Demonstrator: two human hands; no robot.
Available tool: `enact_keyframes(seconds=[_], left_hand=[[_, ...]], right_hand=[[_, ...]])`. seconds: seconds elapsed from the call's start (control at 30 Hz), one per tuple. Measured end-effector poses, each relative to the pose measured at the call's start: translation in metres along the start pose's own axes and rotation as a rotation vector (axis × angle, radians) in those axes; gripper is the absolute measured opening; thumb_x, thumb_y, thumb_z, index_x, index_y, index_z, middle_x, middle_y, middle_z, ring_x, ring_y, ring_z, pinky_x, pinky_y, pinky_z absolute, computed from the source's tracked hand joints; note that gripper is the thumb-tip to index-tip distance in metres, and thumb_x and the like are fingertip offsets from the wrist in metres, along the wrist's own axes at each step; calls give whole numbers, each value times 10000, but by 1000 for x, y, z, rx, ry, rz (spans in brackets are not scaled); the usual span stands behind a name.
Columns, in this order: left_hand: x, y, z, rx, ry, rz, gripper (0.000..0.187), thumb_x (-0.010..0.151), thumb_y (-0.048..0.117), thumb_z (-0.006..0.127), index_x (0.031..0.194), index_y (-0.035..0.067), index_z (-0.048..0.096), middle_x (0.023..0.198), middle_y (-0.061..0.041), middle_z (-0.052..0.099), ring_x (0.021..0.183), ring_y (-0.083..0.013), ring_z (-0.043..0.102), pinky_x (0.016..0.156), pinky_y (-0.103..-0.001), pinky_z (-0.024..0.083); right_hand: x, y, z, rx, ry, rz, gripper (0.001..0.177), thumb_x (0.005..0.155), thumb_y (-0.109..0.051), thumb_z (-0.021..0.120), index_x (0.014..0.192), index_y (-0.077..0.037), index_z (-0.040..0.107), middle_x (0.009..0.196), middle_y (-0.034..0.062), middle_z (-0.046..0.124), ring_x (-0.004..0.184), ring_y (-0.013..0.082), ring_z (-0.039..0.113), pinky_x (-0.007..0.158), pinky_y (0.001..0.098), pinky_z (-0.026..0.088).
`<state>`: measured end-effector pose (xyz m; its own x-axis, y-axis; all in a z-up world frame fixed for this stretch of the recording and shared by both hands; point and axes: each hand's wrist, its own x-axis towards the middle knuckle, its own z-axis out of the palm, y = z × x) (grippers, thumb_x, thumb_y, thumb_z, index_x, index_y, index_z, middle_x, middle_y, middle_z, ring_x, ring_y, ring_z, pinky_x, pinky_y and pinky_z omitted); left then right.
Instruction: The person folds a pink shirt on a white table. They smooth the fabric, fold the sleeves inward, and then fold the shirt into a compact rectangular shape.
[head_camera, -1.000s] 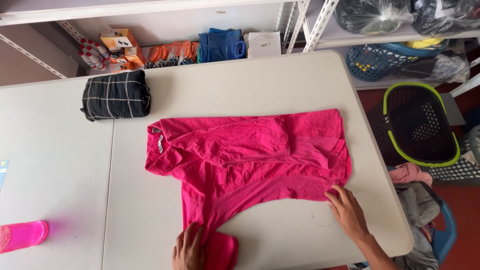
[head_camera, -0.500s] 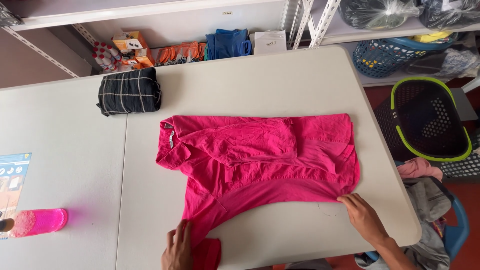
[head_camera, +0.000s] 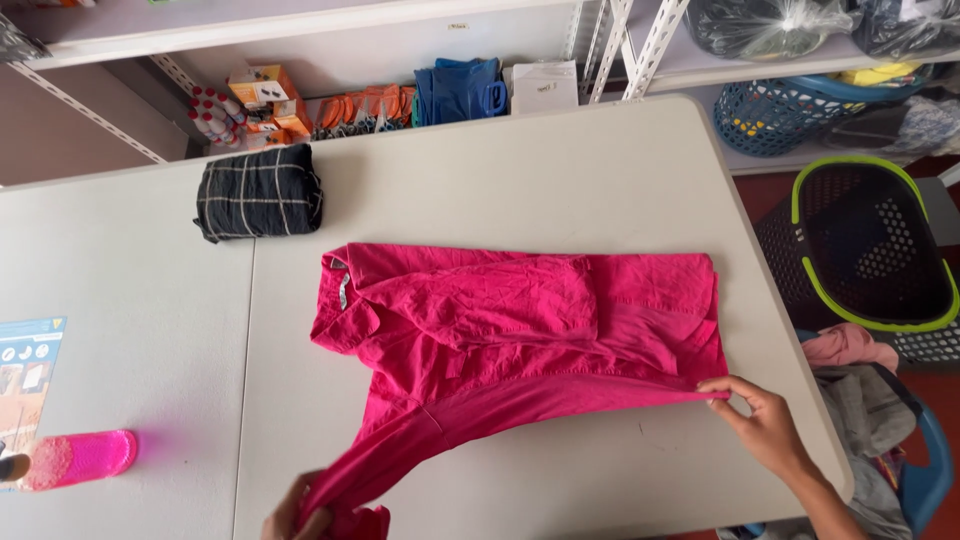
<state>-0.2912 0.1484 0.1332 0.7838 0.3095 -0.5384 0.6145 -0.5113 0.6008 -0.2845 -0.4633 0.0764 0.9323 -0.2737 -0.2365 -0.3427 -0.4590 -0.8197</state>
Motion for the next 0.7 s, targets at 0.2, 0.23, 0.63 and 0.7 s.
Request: enact_keyframes(seconds=[0.2,0.23,0.63,0.7], left_hand=[[74,144,-46,698,-64,205,563,716,543,771,1254,487,614,1036,-23,822,968,-285,779,801,-425,585],[83,179,-48,697,-63,211,563,716,543,771,1254,487,614,1036,-23,822,968,-285,779,801,-425,585],[350,345,66,1504,121,513,327,748,322,843,1074,331,815,972,34,804,995,-237,764,808,-447,573],[399,328,97,1529,105,464,253,837,307,742,1081,331,807,979,21,798,984,-247,758,802,-468,554]], right_hand=[[85,-24,-4,166,-39,-37,212,951,-75,656,1091,-46,813,1079,41,784,935,129,614,829,232,402],[99,-30,-1,166,-34,-40,212,951,-75,656,1091,-46,813,1079,41,784,935,129,614,829,232,402],[217,-3,46,-20,153,11,235,1057,-212,588,1221,-189,754,1173,170,745,1200,385,643,1050,508,478],[215,-4,49,-169,132,55,228,1052,-297,579,1203,-255,744,1154,136,762,1171,371,669,1026,492,513]])
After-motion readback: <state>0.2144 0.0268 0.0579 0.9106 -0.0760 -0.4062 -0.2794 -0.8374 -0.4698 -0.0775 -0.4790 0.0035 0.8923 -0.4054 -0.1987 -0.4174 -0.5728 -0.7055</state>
